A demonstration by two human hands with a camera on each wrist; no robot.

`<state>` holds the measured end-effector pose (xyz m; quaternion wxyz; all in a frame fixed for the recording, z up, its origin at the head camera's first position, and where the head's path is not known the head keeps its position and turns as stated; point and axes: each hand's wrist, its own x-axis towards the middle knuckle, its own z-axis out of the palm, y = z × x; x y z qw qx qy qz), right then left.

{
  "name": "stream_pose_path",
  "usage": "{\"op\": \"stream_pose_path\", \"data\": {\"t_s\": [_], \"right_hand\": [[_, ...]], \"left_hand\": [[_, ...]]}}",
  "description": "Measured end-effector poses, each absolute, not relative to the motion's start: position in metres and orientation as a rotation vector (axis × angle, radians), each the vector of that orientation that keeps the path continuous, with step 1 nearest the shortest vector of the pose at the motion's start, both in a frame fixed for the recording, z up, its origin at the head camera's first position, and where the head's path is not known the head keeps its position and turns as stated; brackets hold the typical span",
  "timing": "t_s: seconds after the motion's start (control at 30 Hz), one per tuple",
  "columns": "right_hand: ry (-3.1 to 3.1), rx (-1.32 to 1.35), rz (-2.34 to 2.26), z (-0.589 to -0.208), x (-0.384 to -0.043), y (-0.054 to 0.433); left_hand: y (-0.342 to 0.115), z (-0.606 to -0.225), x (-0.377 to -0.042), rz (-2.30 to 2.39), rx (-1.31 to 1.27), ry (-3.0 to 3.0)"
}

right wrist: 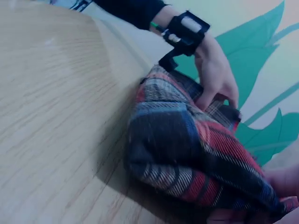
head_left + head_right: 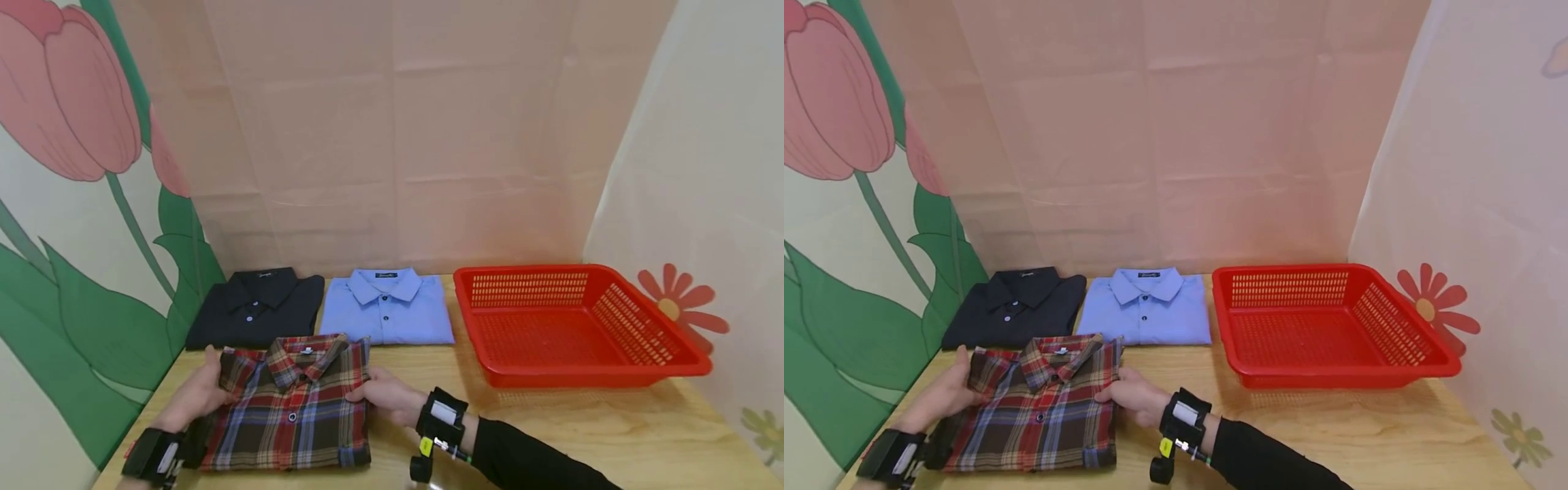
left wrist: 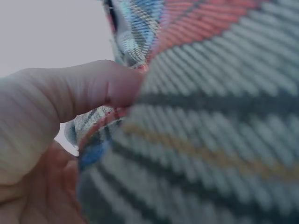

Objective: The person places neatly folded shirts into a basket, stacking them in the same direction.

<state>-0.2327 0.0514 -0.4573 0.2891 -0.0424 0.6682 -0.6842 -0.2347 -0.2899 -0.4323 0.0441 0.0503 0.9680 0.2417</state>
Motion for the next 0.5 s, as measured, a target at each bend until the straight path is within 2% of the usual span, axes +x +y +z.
{"op": "stream_pose_path", "data": {"t_s": [0.23, 0.5], "right_hand": [[1.836, -0.167, -1.866, -0.448, -0.226, 0.055], [1.947, -0.209, -1.930, -0.437, -0.230, 0.070]], "left_hand": [[-0.289, -0.418, -0.232, 0.973, 0.129, 2.927], [-0.276, -0.401, -0.235, 0.905, 0.061, 2.957]]}}
